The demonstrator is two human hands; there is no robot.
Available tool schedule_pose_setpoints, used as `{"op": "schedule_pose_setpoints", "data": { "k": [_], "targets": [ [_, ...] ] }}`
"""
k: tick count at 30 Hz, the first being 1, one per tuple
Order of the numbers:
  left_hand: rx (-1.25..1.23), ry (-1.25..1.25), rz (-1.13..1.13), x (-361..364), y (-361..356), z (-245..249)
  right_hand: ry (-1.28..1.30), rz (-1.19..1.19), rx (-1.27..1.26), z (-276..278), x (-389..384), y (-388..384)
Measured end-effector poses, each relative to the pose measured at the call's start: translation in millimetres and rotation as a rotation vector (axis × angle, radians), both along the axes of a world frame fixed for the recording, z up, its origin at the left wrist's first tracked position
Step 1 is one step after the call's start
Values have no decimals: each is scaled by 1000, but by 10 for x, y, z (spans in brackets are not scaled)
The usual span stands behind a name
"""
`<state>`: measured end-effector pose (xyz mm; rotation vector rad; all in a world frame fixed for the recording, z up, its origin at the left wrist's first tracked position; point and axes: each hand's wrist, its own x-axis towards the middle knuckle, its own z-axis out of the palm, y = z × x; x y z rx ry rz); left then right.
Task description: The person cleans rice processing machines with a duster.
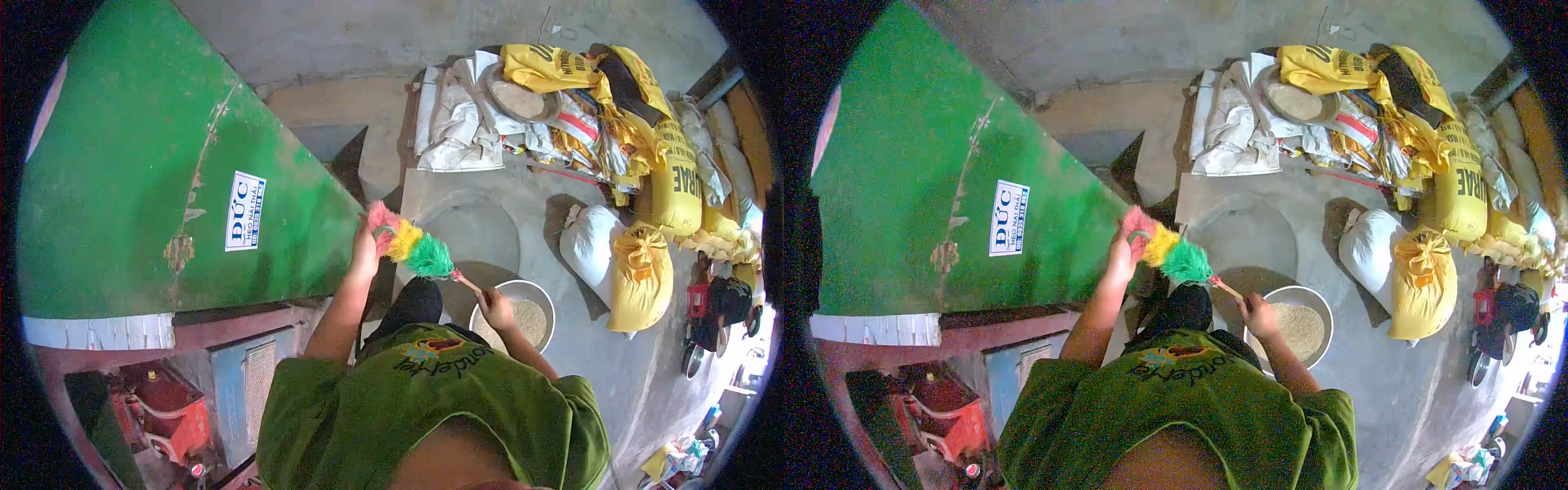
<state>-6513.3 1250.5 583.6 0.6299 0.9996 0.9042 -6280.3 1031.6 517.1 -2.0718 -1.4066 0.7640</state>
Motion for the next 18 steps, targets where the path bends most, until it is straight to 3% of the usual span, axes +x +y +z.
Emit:
{"op": "schedule_pose_setpoints", "data": {
  "k": [7,10,14,17,18],
  "targets": [
    [5,132,-248,362,663,88,-23,-127,67,212,275,439],
    [50,242,-140,482,1122,-53,30,-207,155,183,389,755],
    [65,173,-178,492,1824,-75,74,-357,255,39,627,1319],
    [45,405,-84,504,2511,-313,307,-456,229,-40,948,1984],
    [250,478,-98,496,2774,-391,301,-447,241,-99,1081,2285]
  ]
}}
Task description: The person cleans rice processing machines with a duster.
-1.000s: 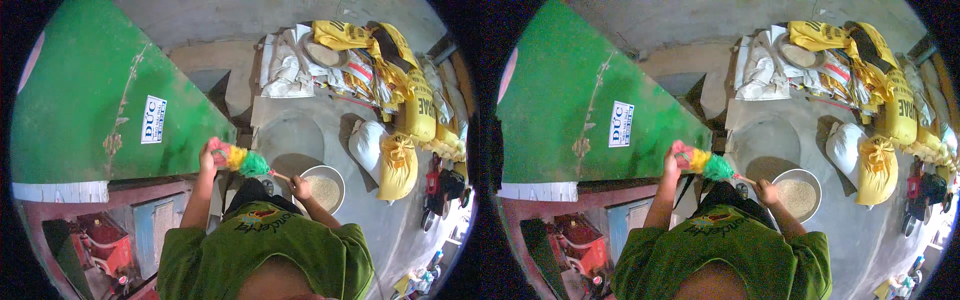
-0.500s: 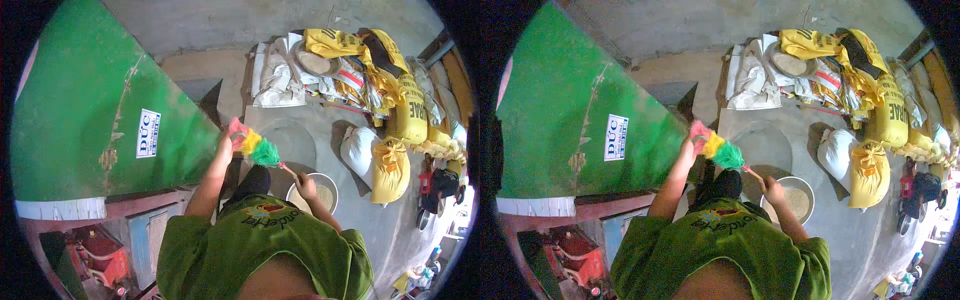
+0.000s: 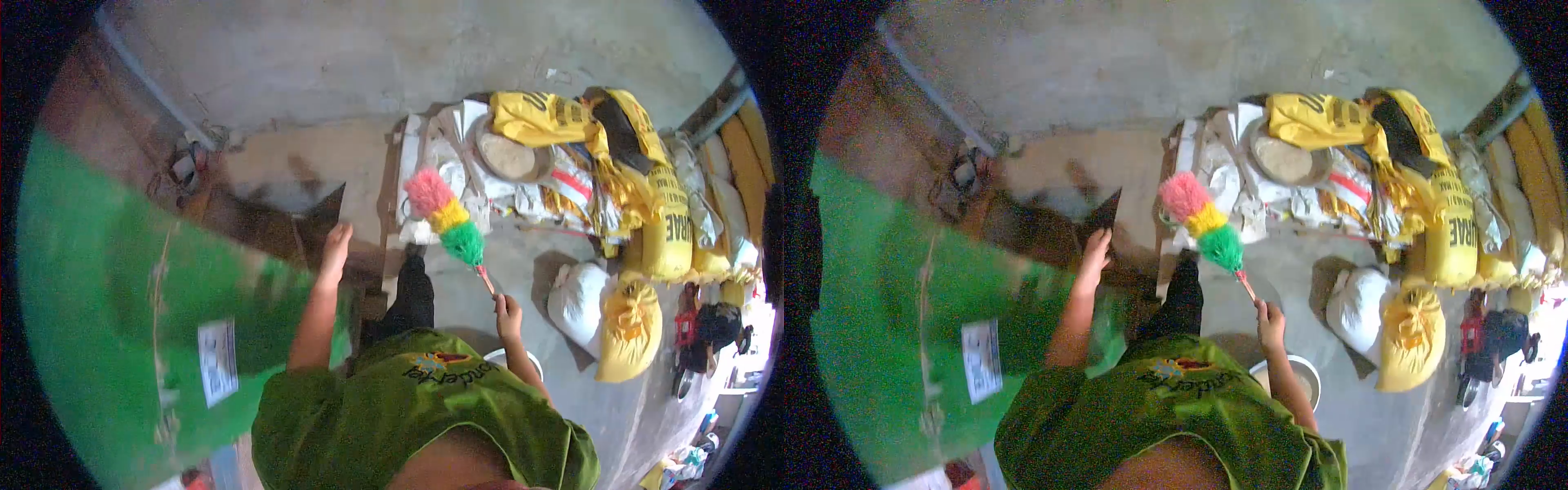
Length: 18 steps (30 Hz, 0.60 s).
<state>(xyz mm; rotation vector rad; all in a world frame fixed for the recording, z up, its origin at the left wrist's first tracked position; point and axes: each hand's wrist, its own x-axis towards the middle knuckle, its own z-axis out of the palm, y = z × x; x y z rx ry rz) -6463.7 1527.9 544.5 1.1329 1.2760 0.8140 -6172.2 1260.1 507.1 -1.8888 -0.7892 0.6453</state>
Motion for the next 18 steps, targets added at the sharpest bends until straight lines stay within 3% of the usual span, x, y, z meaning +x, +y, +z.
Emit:
{"op": "schedule_pose_setpoints", "data": {
  "k": [1,2,3,4,5,6,7,9,10,13,15,18],
  "targets": [
    [204,172,50,-35,315,-350,-35,4,-45,-69,153,349],
    [275,492,-67,-28,524,-225,-69,9,-87,-125,331,785],
    [395,736,-64,-170,804,-737,-66,18,-241,-52,484,1251],
    [311,1170,-227,-276,955,-890,-85,30,-224,-200,670,1732],
    [407,1312,-311,-413,985,-985,-112,44,-58,-420,845,2212],
    [162,1452,-436,-574,1090,-1289,-131,67,97,-513,1007,2669],
    [60,1209,-480,-917,1092,-1554,-140,116,-39,-222,1076,3137],
    [-322,1568,-615,-1075,908,-1356,-175,131,52,-228,1291,3967],
    [-383,1567,-599,-1842,527,-1737,-201,146,80,-150,1348,4325],
    [21,1613,-245,-2494,157,-2242,-197,206,50,274,1443,5158],
    [327,1602,-18,-2524,113,-2235,-208,202,47,389,1438,5549],
    [105,1689,-192,-2466,1,-2065,-169,246,147,397,1311,5862]
  ]
}}
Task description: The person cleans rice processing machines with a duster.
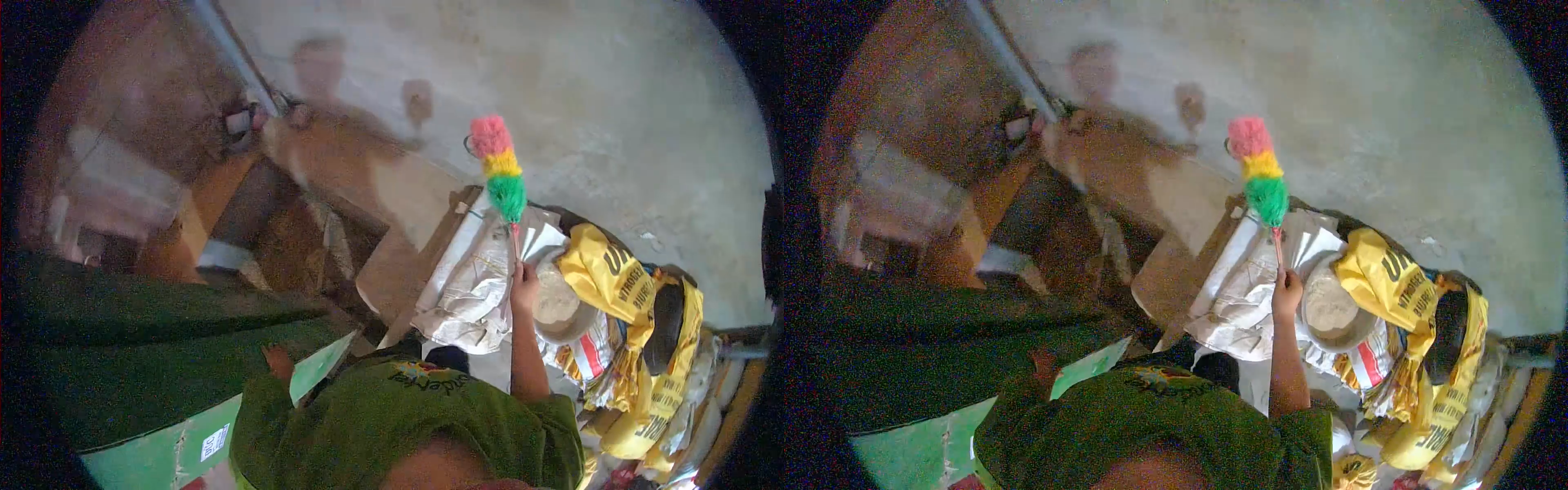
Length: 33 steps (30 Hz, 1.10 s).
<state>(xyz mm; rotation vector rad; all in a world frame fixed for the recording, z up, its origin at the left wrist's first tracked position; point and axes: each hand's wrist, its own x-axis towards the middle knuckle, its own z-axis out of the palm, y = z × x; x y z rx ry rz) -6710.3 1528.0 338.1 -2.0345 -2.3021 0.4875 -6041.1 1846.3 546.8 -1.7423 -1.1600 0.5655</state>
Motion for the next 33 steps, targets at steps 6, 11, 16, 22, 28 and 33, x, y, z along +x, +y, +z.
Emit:
{"op": "schedule_pose_setpoints", "data": {
  "k": [6,11,16,22,28,33],
  "targets": [
    [-669,207,174,1075,735,1205,-33,252,-133,203,-530,397],
    [-455,16,348,751,324,324,23,571,-68,339,-1175,694],
    [-479,3,259,1033,566,683,-46,898,-20,331,-1844,1138],
    [-526,-121,407,1215,927,1505,50,1323,-271,85,-2959,1916],
    [91,-384,736,1468,2022,2534,-42,1573,33,188,-4222,2759],
    [1045,211,1201,1916,2321,3517,-199,2015,247,753,-5222,3006]
  ]
}}
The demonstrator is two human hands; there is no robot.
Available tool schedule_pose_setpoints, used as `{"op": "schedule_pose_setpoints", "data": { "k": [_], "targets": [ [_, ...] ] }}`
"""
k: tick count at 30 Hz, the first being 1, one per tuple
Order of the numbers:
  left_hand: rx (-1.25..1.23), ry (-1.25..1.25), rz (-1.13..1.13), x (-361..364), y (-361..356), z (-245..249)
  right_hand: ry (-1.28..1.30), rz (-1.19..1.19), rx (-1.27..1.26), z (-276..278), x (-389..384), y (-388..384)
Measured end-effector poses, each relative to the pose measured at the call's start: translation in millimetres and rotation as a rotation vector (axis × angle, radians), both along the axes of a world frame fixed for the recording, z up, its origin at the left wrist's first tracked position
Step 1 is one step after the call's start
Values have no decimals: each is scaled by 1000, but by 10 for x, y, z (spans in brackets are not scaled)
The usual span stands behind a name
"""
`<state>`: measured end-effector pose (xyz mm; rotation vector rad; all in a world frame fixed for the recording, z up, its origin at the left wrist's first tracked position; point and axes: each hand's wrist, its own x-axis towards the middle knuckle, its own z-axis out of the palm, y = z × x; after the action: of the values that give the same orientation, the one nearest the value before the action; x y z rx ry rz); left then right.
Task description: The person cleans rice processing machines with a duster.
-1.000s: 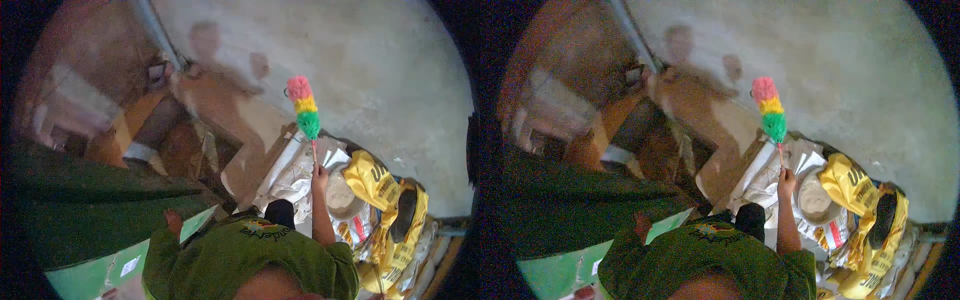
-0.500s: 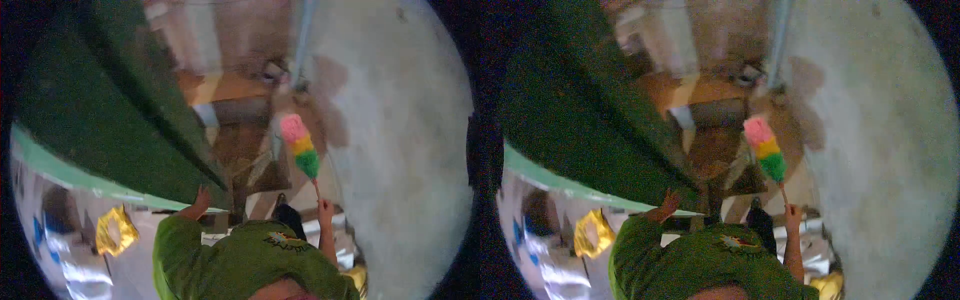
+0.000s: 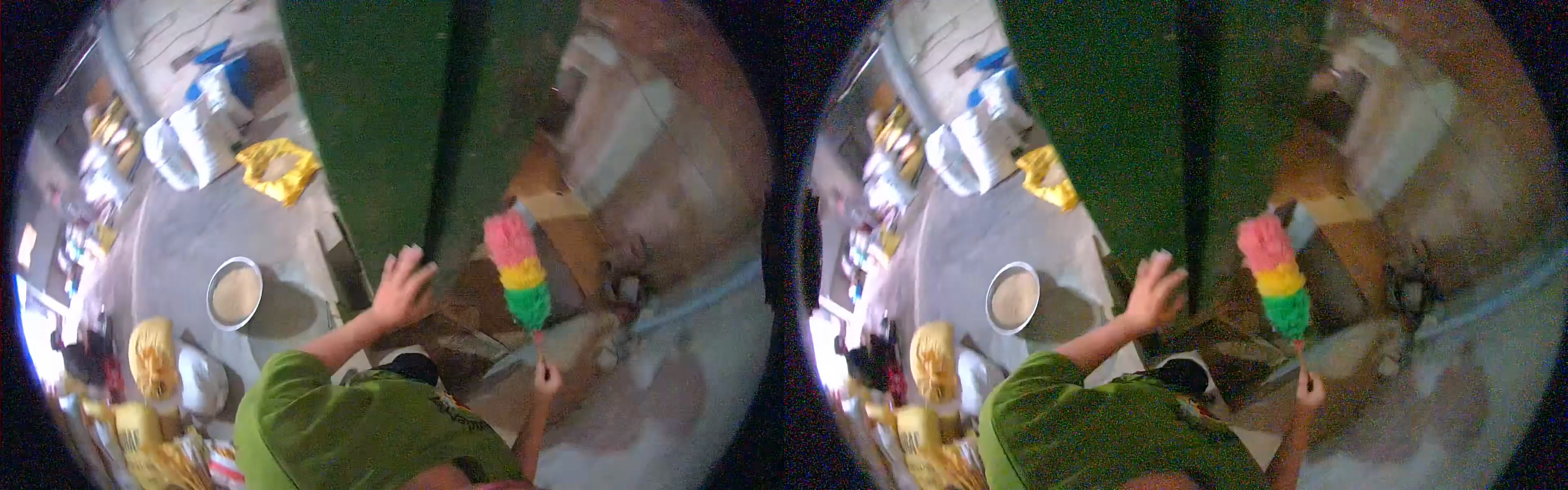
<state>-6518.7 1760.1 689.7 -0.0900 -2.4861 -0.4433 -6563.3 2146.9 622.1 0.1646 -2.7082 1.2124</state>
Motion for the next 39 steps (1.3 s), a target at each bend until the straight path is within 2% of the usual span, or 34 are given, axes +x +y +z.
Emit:
{"op": "schedule_pose_setpoints", "data": {
  "k": [1,2,3,5,6,7,8,12,13,15,17,19,22,24,25,27,28,30,31,33,35,39],
  "targets": [
    [-9,156,185,50,-181,88,61,28,-84,180,-226,-184],
    [63,211,345,90,-327,238,120,51,-169,351,-432,-355],
    [65,310,446,30,-579,267,175,162,-133,425,-736,-531],
    [52,339,521,-108,-851,400,304,337,-143,864,-1189,-903],
    [94,221,528,-185,-912,431,378,401,-185,1092,-1319,-1125],
    [136,117,526,-153,-882,412,463,458,-166,1058,-1503,-1157],
    [137,124,536,-111,-858,335,568,483,-189,1189,-1504,-1312],
    [-49,117,597,-190,-996,172,658,644,-100,1798,-1700,-1929],
    [-92,142,618,-178,-987,167,666,640,-106,1886,-1777,-2035],
    [-69,153,597,-177,-1002,144,911,579,-21,2058,-1949,-2230],
    [-7,154,560,-226,-1023,127,1049,584,44,2326,-2164,-2418],
    [34,125,566,-474,-1115,150,1104,552,-8,2642,-2496,-2721],
    [-39,178,553,-318,-1080,150,1117,458,-115,3110,-2379,-2959],
    [26,124,547,-156,-973,248,955,387,-290,3344,-2155,-3076],
    [25,124,548,-148,-968,234,955,388,-290,3309,-2094,-3156],
    [58,101,523,-106,-964,209,767,492,-309,3092,-2001,-3371],
    [52,99,522,-44,-931,233,768,569,-263,2836,-1968,-3451],
    [356,76,456,150,-801,255,845,717,-151,2162,-1915,-3493],
    [362,84,462,300,-743,150,928,793,-82,1919,-1890,-3467],
    [427,69,537,641,-684,-126,947,765,-123,1765,-1907,-3464],
    [523,-17,672,1063,-453,-30,967,651,-186,1865,-1917,-3477],
    [593,-29,833,1829,-25,-615,820,545,-326,2565,-1737,-3495]
  ]
}}
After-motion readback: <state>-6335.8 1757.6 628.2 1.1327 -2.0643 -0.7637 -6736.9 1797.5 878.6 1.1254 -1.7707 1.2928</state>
